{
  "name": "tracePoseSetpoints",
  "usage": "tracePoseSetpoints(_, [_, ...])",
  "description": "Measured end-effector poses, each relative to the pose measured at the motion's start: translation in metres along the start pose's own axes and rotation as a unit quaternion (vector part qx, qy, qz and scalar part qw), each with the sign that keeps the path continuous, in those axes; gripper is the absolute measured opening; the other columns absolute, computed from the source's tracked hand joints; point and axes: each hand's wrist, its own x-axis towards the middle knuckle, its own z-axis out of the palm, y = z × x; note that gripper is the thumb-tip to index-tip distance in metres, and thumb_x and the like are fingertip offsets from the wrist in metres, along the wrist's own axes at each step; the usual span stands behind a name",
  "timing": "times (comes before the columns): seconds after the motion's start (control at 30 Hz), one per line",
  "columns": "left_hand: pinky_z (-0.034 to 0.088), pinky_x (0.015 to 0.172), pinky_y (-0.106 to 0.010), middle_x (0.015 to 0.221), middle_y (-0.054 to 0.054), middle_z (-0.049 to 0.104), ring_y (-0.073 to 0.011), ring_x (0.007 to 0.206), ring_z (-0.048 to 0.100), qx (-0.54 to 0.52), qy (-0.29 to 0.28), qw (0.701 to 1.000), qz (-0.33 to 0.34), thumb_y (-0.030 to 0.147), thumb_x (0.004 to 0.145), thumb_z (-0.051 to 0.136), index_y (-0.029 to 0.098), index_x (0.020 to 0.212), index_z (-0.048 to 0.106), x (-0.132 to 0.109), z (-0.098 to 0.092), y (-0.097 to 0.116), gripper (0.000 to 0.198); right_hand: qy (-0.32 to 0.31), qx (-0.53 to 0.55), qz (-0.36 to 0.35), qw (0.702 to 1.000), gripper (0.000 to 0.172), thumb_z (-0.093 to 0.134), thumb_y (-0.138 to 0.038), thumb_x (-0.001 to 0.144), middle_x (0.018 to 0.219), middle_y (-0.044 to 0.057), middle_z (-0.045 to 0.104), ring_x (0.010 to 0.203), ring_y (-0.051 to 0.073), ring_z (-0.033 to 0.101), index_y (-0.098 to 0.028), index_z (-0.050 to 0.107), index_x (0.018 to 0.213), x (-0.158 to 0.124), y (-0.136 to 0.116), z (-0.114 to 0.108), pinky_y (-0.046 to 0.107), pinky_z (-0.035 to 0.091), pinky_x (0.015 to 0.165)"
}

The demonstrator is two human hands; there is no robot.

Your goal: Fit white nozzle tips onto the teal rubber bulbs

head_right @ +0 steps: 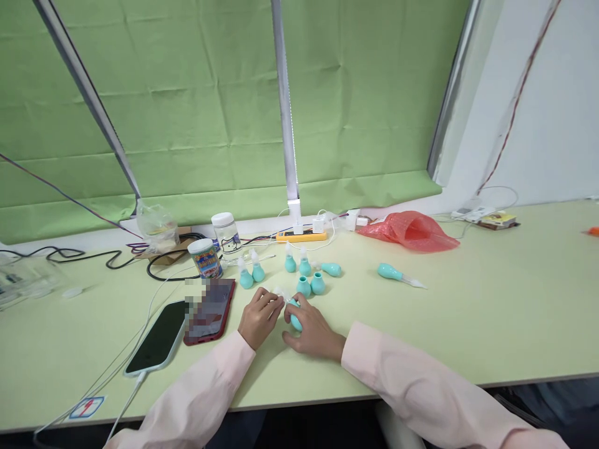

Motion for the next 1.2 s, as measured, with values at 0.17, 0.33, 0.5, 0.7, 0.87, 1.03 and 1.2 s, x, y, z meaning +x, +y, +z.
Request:
tracePoseSetpoints(0.17, [0.040, 0.049, -0.023, 0.057, -0.003, 0.052, -0.0128, 0.061, 0.044, -0.016, 0.022, 1.000, -0.006, 0.014, 0.073, 0.044, 0.016, 0.066, 0.053, 0.003, -0.003, 0.003, 0.011, 0.017, 0.017, -0.002, 1.000, 0.016, 0.050, -0.014, 0.059, 0.079, 0.002, 0.035, 0.080, 0.017, 0.042, -0.020, 0.040, 0.070, 0.001, -0.001, 0.000, 0.027, 0.039, 0.062])
tracePoseSetpoints(0.33, [0.040, 0.050, -0.023, 0.054, -0.001, 0.052, -0.0111, 0.056, 0.041, -0.035, 0.052, 0.998, -0.022, 0.011, 0.069, 0.045, 0.017, 0.060, 0.051, 0.003, -0.006, 0.004, 0.012, 0.085, 0.040, 0.008, 0.996, 0.018, 0.047, -0.010, 0.060, 0.079, 0.002, 0.035, 0.081, 0.018, 0.042, -0.020, 0.038, 0.071, 0.002, 0.000, -0.001, 0.030, 0.038, 0.067])
tracePoseSetpoints(0.5, [0.039, 0.048, -0.024, 0.063, -0.005, 0.053, -0.0166, 0.069, 0.042, 0.011, -0.061, 0.997, -0.040, 0.012, 0.067, 0.051, 0.018, 0.062, 0.058, -0.003, 0.003, -0.003, 0.010, 0.085, 0.013, -0.042, 0.995, 0.014, 0.047, -0.010, 0.062, 0.085, 0.005, 0.037, 0.088, 0.019, 0.042, -0.019, 0.042, 0.071, 0.001, 0.001, -0.002, 0.028, 0.039, 0.065])
tracePoseSetpoints(0.7, [0.040, 0.052, -0.029, 0.064, -0.007, 0.053, -0.0202, 0.072, 0.040, 0.050, -0.146, 0.984, -0.087, 0.004, 0.063, 0.052, 0.017, 0.064, 0.060, -0.012, 0.015, -0.011, 0.016, 0.081, -0.007, -0.057, 0.995, 0.009, 0.047, -0.011, 0.064, 0.082, 0.005, 0.039, 0.083, 0.018, 0.044, -0.019, 0.046, 0.068, 0.001, 0.002, -0.002, 0.026, 0.040, 0.062])
tracePoseSetpoints(0.87, [0.039, 0.059, -0.027, 0.069, -0.005, 0.054, -0.0166, 0.074, 0.043, -0.057, -0.087, 0.983, -0.151, 0.007, 0.074, 0.036, 0.015, 0.086, 0.055, -0.003, -0.002, -0.004, 0.023, 0.040, -0.020, -0.099, 0.994, 0.004, 0.048, -0.014, 0.065, 0.085, 0.005, 0.041, 0.068, 0.012, 0.046, -0.018, 0.049, 0.063, 0.000, 0.003, -0.002, 0.023, 0.038, 0.056])
tracePoseSetpoints(1.03, [0.034, 0.055, -0.023, 0.055, 0.000, 0.046, -0.0117, 0.060, 0.042, -0.143, -0.111, 0.965, -0.191, 0.024, 0.081, 0.029, 0.015, 0.062, 0.050, 0.005, -0.016, 0.006, 0.030, 0.011, -0.053, -0.143, 0.988, 0.010, 0.047, -0.018, 0.068, 0.080, 0.003, 0.044, 0.057, 0.009, 0.043, -0.017, 0.049, 0.058, -0.002, 0.004, -0.001, 0.021, 0.034, 0.050])
tracePoseSetpoints(1.2, [0.025, 0.047, -0.022, 0.044, 0.003, 0.034, -0.0076, 0.046, 0.034, -0.196, -0.184, 0.945, -0.186, 0.031, 0.079, 0.032, 0.014, 0.045, 0.037, 0.003, -0.008, 0.009, 0.038, 0.003, -0.091, -0.188, 0.978, 0.016, 0.045, -0.019, 0.070, 0.073, 0.003, 0.043, 0.059, 0.010, 0.042, -0.018, 0.049, 0.055, -0.005, 0.005, 0.002, 0.021, 0.031, 0.048])
